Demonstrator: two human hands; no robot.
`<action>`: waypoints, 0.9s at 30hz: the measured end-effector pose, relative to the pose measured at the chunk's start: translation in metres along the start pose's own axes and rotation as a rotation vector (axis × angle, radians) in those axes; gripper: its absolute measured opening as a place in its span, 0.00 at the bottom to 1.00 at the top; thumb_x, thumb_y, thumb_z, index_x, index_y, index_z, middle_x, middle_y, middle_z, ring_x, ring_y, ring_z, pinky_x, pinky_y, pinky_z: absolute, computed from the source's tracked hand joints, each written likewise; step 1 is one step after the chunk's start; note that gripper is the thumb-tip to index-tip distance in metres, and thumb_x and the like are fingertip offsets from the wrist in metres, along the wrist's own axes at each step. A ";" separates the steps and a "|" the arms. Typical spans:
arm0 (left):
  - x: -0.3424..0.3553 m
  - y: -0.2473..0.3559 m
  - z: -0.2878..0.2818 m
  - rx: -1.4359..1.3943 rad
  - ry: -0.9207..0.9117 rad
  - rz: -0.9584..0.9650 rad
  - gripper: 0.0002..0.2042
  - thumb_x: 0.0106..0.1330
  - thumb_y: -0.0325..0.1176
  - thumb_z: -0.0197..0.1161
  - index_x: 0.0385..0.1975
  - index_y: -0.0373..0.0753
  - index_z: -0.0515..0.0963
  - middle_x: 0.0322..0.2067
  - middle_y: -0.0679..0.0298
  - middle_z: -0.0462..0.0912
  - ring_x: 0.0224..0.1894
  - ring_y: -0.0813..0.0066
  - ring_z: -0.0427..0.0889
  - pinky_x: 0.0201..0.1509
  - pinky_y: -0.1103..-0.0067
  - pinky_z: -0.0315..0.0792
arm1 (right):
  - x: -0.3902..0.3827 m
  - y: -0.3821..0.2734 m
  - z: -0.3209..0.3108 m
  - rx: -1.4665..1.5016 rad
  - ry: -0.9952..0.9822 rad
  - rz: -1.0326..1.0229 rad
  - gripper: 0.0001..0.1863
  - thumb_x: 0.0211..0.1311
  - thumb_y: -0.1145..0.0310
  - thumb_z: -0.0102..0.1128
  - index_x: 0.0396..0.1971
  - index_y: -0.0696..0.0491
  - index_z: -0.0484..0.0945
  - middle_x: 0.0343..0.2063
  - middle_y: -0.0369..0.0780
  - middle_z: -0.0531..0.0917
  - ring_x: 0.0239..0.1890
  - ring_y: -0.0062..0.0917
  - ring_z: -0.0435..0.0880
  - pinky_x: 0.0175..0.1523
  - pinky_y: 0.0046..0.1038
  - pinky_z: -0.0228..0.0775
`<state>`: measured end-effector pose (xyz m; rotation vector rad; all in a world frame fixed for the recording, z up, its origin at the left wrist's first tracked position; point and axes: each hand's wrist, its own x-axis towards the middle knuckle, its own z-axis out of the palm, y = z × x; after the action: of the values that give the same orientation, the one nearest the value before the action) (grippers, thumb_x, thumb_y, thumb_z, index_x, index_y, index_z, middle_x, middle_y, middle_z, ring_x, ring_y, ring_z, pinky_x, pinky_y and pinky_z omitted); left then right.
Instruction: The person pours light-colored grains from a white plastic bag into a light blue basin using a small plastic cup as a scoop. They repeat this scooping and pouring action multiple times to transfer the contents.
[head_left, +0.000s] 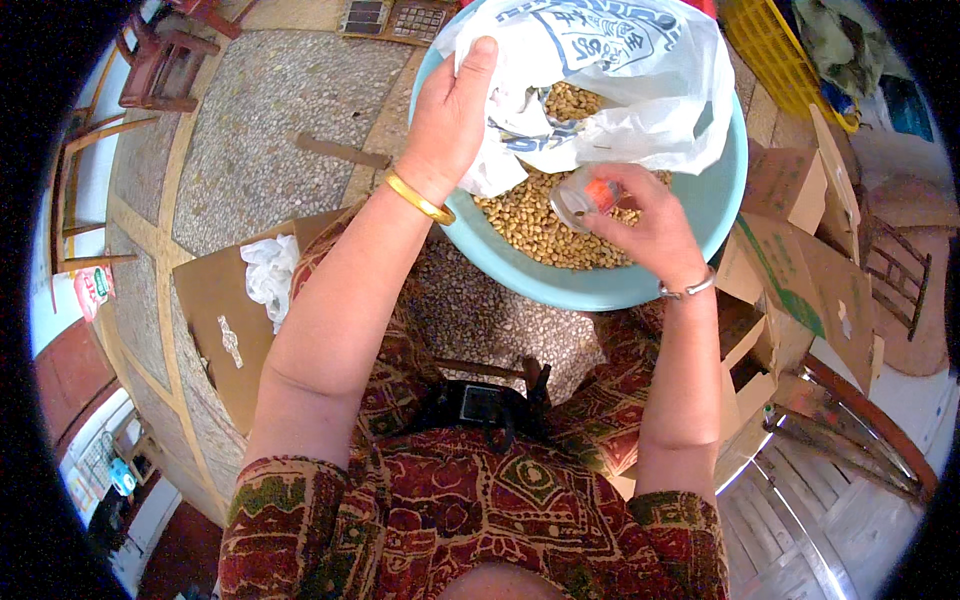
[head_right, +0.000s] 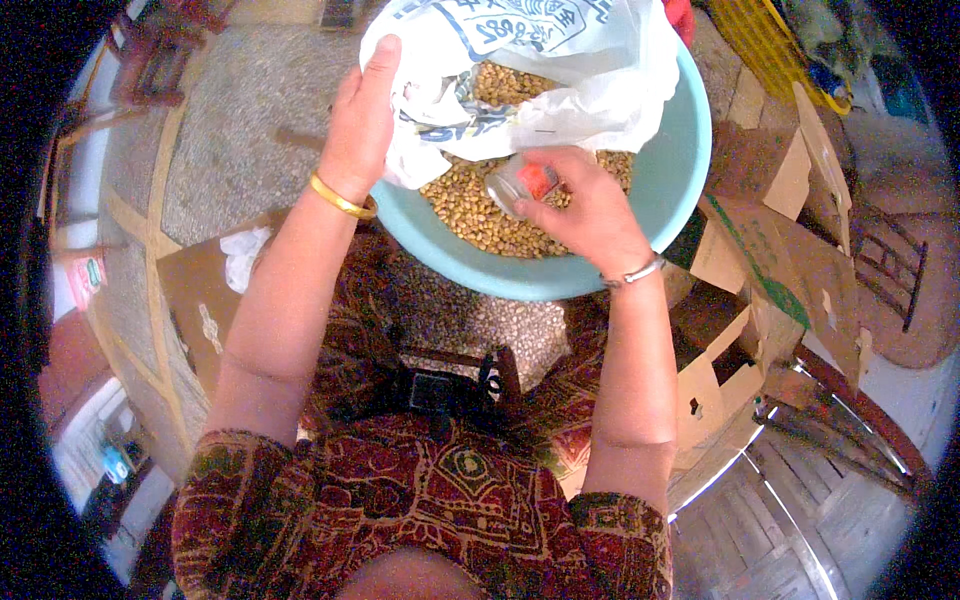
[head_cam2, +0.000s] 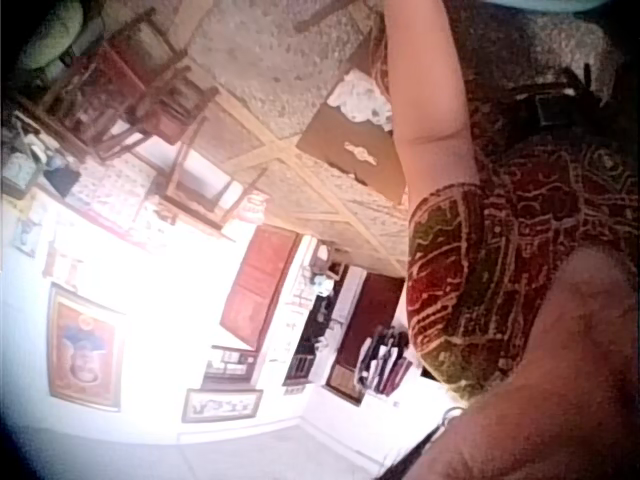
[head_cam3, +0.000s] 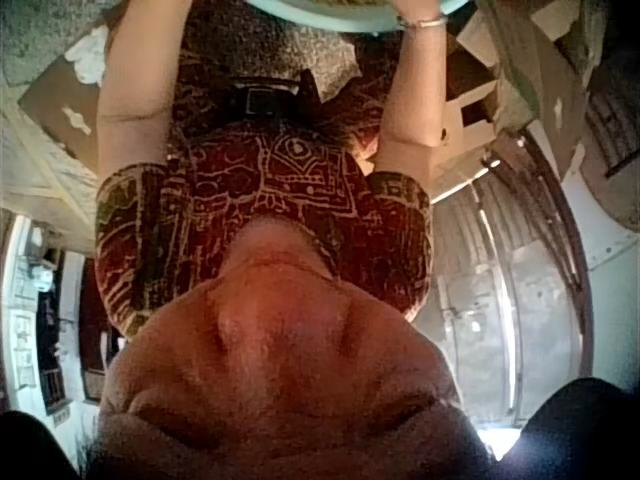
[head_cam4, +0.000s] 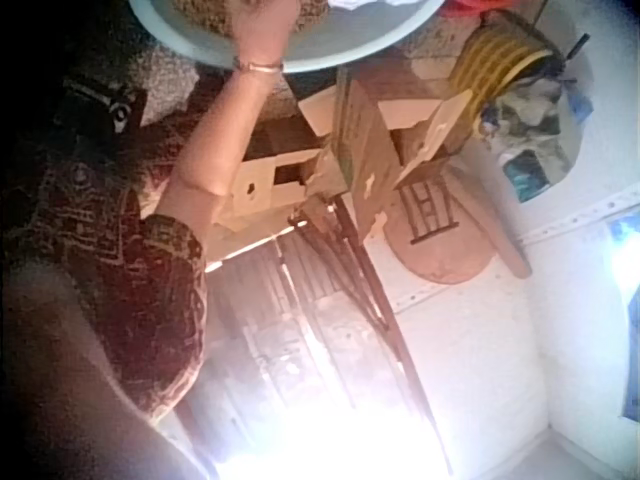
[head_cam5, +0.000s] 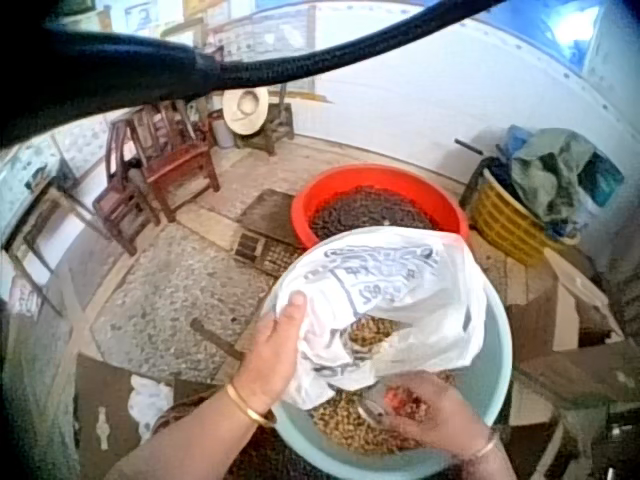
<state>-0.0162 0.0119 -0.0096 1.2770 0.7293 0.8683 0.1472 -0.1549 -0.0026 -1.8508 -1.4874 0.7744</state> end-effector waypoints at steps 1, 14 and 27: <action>0.000 0.001 0.002 -0.017 0.001 -0.004 0.23 0.68 0.47 0.45 0.48 0.31 0.71 0.42 0.62 0.77 0.44 0.78 0.74 0.49 0.82 0.67 | 0.000 0.005 0.004 -0.153 -0.011 -0.038 0.24 0.43 0.70 0.66 0.45 0.54 0.73 0.40 0.41 0.78 0.41 0.35 0.78 0.48 0.29 0.70; -0.002 0.004 0.007 -0.051 -0.019 0.003 0.23 0.68 0.47 0.45 0.47 0.31 0.71 0.42 0.63 0.77 0.43 0.79 0.73 0.48 0.82 0.67 | 0.005 0.013 0.028 -0.261 -0.033 -0.013 0.22 0.42 0.70 0.65 0.42 0.54 0.74 0.38 0.43 0.75 0.39 0.34 0.76 0.44 0.30 0.70; -0.003 0.003 0.002 -0.057 -0.018 0.009 0.22 0.67 0.46 0.49 0.46 0.30 0.72 0.42 0.61 0.78 0.43 0.78 0.75 0.48 0.82 0.69 | 0.006 0.006 -0.024 0.648 -0.163 0.408 0.22 0.53 0.62 0.64 0.45 0.58 0.73 0.34 0.36 0.78 0.34 0.17 0.76 0.38 0.19 0.70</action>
<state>-0.0164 0.0086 -0.0062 1.2367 0.6807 0.8777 0.1704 -0.1522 0.0071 -1.6076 -0.7916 1.4326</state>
